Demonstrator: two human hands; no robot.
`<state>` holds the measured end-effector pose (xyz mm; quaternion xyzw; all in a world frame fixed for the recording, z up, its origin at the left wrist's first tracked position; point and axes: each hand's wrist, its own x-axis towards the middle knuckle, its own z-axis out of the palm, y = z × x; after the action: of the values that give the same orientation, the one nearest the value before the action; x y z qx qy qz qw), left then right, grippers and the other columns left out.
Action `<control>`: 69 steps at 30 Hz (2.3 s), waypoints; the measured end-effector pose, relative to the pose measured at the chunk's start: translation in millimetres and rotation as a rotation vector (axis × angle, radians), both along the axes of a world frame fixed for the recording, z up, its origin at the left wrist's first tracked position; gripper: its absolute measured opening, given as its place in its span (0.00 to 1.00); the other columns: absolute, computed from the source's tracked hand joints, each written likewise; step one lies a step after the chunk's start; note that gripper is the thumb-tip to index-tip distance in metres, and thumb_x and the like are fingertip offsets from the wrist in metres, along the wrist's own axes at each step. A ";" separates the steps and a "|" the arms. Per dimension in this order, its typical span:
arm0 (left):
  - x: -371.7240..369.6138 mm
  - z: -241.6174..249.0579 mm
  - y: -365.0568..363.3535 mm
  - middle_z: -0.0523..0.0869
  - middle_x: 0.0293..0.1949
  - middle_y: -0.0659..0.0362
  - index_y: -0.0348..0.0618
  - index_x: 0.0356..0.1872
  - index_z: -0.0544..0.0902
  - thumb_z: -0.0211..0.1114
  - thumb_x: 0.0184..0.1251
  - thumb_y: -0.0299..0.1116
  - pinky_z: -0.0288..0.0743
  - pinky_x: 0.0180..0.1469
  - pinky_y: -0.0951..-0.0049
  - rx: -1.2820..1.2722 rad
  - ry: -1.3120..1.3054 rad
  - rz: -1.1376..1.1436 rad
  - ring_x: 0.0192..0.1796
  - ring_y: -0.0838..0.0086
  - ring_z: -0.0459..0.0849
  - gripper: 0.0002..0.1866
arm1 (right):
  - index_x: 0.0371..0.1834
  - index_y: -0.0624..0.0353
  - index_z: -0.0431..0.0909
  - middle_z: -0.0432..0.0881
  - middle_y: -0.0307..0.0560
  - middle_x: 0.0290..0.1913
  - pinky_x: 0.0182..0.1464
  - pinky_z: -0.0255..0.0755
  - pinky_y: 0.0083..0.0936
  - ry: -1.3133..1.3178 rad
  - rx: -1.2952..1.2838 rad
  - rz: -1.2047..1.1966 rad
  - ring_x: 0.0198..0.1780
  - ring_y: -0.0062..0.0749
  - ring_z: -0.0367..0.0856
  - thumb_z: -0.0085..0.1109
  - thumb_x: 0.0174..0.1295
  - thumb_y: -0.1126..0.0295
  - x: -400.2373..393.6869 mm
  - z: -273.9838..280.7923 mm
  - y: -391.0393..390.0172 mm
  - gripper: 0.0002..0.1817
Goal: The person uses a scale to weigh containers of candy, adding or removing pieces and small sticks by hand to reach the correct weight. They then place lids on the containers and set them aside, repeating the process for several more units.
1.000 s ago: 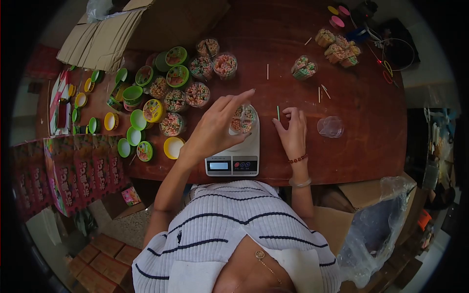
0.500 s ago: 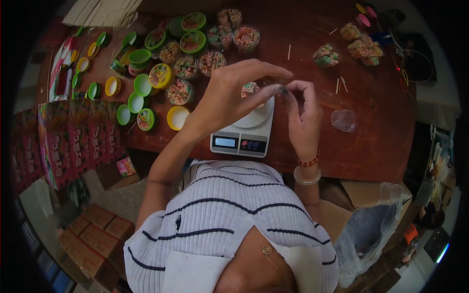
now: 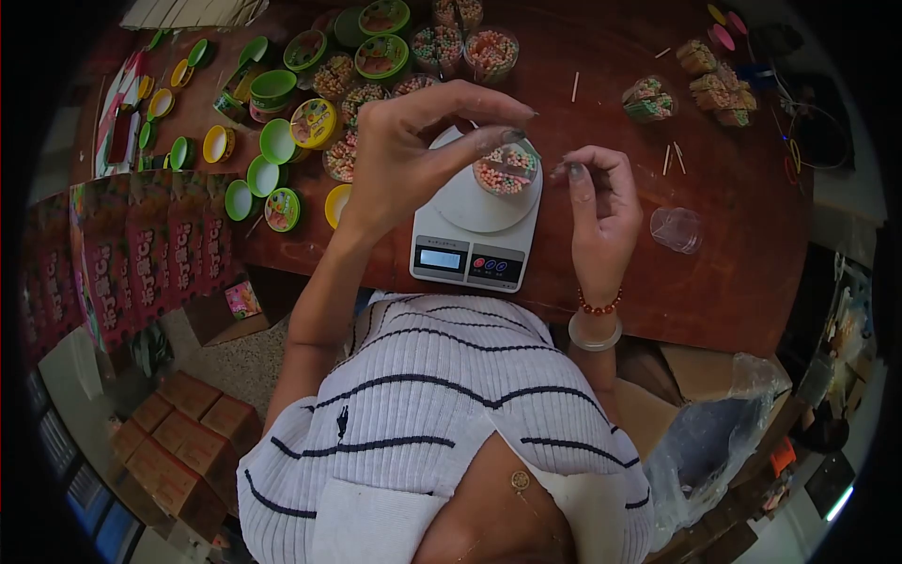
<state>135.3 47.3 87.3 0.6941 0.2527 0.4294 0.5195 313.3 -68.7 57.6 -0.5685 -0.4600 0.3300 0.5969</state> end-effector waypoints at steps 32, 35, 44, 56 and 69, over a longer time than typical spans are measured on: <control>-150.6 36.7 -47.5 0.83 0.53 0.51 0.45 0.58 0.80 0.80 0.46 0.23 0.80 0.58 0.56 0.039 1.079 0.244 0.57 0.50 0.83 0.33 | 0.74 0.61 0.68 0.77 0.58 0.63 0.65 0.73 0.45 -0.730 -0.018 -0.684 0.64 0.53 0.77 0.79 0.60 0.66 116.6 -92.0 81.4 0.40; -171.9 18.8 -54.8 0.82 0.55 0.51 0.45 0.57 0.80 0.81 0.44 0.22 0.79 0.58 0.57 0.014 1.088 0.097 0.57 0.49 0.83 0.34 | 0.71 0.62 0.68 0.77 0.58 0.62 0.65 0.74 0.44 -0.748 0.019 -0.668 0.63 0.54 0.78 0.80 0.56 0.70 136.1 -98.3 95.4 0.40; -178.7 -37.6 -70.8 0.74 0.67 0.55 0.53 0.66 0.78 0.81 0.44 0.19 0.67 0.74 0.51 0.176 1.135 0.262 0.71 0.51 0.71 0.42 | 0.68 0.61 0.72 0.79 0.50 0.63 0.67 0.78 0.30 -0.316 -0.116 0.201 0.65 0.34 0.80 0.82 0.50 0.76 6.1 -16.2 24.6 0.40; -148.5 29.0 -42.4 0.82 0.65 0.57 0.51 0.67 0.82 0.79 0.52 0.22 0.78 0.64 0.59 0.383 0.898 0.393 0.65 0.58 0.79 0.35 | 0.60 0.60 0.76 0.78 0.53 0.56 0.60 0.74 0.39 -0.906 -0.445 -0.105 0.56 0.45 0.78 0.70 0.63 0.75 80.7 -71.0 -26.7 0.22; 43.1 -4.1 92.0 0.85 0.62 0.53 0.47 0.65 0.82 0.66 0.71 0.29 0.83 0.62 0.59 0.803 0.865 -0.291 0.60 0.57 0.86 0.21 | 0.49 0.64 0.74 0.82 0.48 0.45 0.50 0.74 0.30 -0.557 -0.405 -0.135 0.46 0.33 0.81 0.53 0.77 0.78 98.6 -64.1 -31.3 0.03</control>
<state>178.4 139.3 83.3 0.9749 0.1615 0.0948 0.1207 411.9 -100.0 -6.5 -0.7729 -0.4916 0.2065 0.3439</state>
